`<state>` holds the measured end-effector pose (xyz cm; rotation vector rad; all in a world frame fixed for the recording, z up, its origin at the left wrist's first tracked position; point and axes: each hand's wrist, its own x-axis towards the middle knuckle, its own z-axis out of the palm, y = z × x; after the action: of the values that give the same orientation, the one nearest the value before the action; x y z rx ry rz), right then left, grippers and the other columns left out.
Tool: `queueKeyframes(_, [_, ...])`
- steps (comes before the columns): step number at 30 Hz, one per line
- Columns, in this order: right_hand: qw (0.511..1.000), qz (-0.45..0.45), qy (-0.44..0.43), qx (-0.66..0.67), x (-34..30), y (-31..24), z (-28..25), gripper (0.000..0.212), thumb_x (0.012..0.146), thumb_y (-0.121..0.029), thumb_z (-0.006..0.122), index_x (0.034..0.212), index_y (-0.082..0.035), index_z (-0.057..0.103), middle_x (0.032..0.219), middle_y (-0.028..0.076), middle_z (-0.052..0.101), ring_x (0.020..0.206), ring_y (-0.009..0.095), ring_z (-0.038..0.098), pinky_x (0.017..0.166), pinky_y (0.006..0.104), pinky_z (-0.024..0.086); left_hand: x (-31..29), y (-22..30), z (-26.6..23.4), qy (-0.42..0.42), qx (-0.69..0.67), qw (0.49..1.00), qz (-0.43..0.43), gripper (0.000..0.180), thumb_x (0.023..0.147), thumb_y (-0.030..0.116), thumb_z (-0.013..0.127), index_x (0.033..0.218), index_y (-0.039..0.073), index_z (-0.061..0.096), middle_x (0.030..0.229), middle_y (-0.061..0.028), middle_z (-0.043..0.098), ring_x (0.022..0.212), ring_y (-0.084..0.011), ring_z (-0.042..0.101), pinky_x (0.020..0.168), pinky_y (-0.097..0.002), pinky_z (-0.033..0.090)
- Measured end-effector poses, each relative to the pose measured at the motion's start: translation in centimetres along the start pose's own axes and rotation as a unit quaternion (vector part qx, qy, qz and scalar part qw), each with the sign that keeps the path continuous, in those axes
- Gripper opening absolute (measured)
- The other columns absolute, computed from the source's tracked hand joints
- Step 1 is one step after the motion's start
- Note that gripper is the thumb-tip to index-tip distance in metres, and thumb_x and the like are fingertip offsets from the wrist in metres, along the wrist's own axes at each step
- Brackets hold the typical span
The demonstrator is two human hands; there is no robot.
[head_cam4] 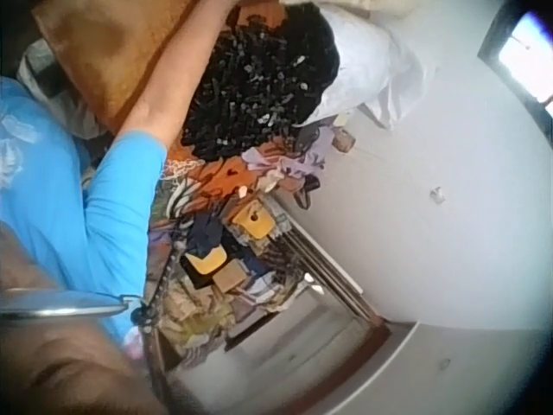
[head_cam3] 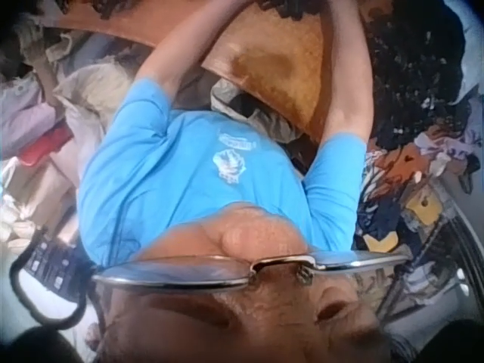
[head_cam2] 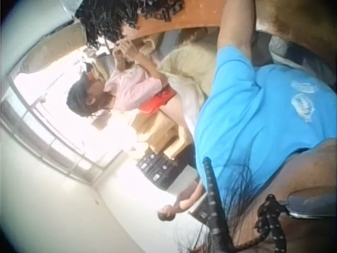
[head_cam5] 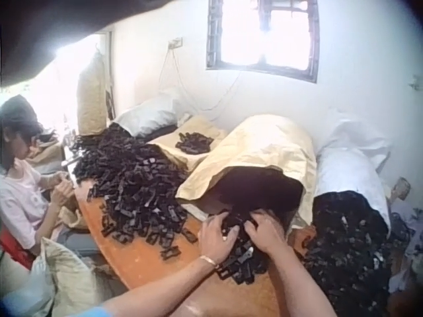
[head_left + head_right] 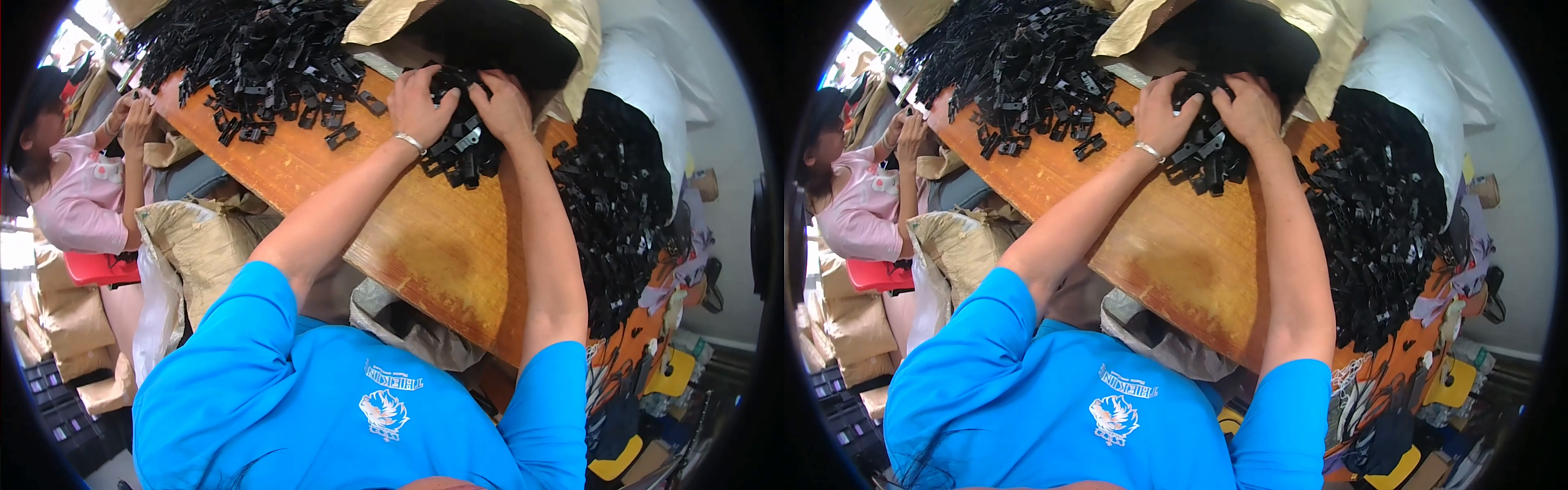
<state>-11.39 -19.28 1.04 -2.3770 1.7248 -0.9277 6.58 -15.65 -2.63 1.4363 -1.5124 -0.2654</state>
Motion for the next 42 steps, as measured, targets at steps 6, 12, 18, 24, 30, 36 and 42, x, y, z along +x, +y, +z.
queueKeyframes(6, [0.991, -0.132, 0.022, 0.012, -3.5, -0.7, -2.0, 0.038, 0.095, -0.033, 0.073, 0.123, -0.009, 0.077, 0.128, 0.006, 0.075, 0.123, 0.032, 0.066, 0.102, 0.0494, 0.052, -3.1, 0.9, -1.1, -0.032, -0.044, 0.999, 0.000, 0.064, 0.090, 0.038, 0.077, 0.142, 0.005, 0.061, 0.133, -0.0205, 0.068, 0.133, -0.0396, 0.057, 0.113, -0.0515, 0.042])
queueKeyframes(12, [0.983, -0.181, 0.005, 0.007, -7.0, -0.8, -4.7, 0.037, 0.091, -0.015, 0.076, 0.125, -0.004, 0.072, 0.132, 0.011, 0.071, 0.133, 0.036, 0.060, 0.105, 0.0482, 0.051, -5.5, 2.6, -1.8, -0.078, -0.049, 0.994, 0.064, 0.063, 0.091, 0.036, 0.077, 0.143, 0.003, 0.060, 0.128, -0.0211, 0.070, 0.123, -0.0415, 0.064, 0.107, -0.0493, 0.049])
queueKeyframes(18, [0.985, -0.172, -0.030, 0.009, -8.3, 0.4, -6.3, 0.044, 0.090, -0.015, 0.077, 0.132, -0.003, 0.069, 0.136, 0.016, 0.069, 0.135, 0.038, 0.059, 0.113, 0.0498, 0.049, -5.6, 2.9, -2.1, -0.150, -0.040, 0.983, 0.094, 0.068, 0.091, 0.039, 0.079, 0.146, 0.005, 0.059, 0.137, -0.0203, 0.067, 0.126, -0.0402, 0.063, 0.110, -0.0499, 0.048])
queueKeyframes(24, [0.990, -0.129, -0.052, 0.036, -4.2, -2.3, -6.6, 0.037, 0.094, -0.024, 0.078, 0.124, -0.002, 0.075, 0.138, 0.019, 0.068, 0.130, 0.040, 0.063, 0.108, 0.0472, 0.053, -1.9, 1.1, -1.5, -0.145, -0.331, 0.932, 0.020, 0.063, 0.097, 0.029, 0.078, 0.151, 0.005, 0.055, 0.143, -0.0164, 0.066, 0.126, -0.0356, 0.065, 0.109, -0.0466, 0.050])
queueKeyframes(30, [0.971, 0.225, 0.082, -0.002, 8.4, -5.4, -1.8, 0.038, 0.104, -0.033, 0.065, 0.132, -0.009, 0.073, 0.131, 0.022, 0.070, 0.127, 0.041, 0.065, 0.113, 0.0467, 0.049, 8.7, -0.8, 2.0, -0.003, -0.084, 0.991, 0.100, 0.047, 0.101, 0.027, 0.071, 0.138, 0.000, 0.061, 0.129, -0.0238, 0.066, 0.124, -0.0442, 0.063, 0.109, -0.0472, 0.052])
queueKeyframes(36, [0.934, 0.007, 0.157, 0.322, 18.5, 13.7, 3.0, 0.046, 0.108, -0.039, 0.060, 0.142, -0.009, 0.068, 0.143, 0.022, 0.067, 0.138, 0.042, 0.060, 0.119, 0.0478, 0.045, 18.6, -3.0, 7.0, -0.019, 0.027, 0.995, 0.091, 0.064, 0.102, 0.053, 0.059, 0.145, 0.005, 0.064, 0.147, -0.0255, 0.065, 0.138, -0.0421, 0.059, 0.119, -0.0515, 0.044])
queueKeyframes(42, [0.985, -0.010, 0.126, -0.114, 18.0, 6.6, 8.1, 0.077, 0.101, -0.067, 0.060, 0.143, -0.004, 0.068, 0.142, 0.028, 0.068, 0.132, 0.048, 0.064, 0.111, 0.0535, 0.051, 17.0, -6.2, 6.7, -0.090, 0.022, 0.995, 0.029, 0.063, 0.095, 0.054, 0.065, 0.146, 0.019, 0.065, 0.143, -0.0223, 0.067, 0.138, -0.0420, 0.059, 0.121, -0.0562, 0.043])
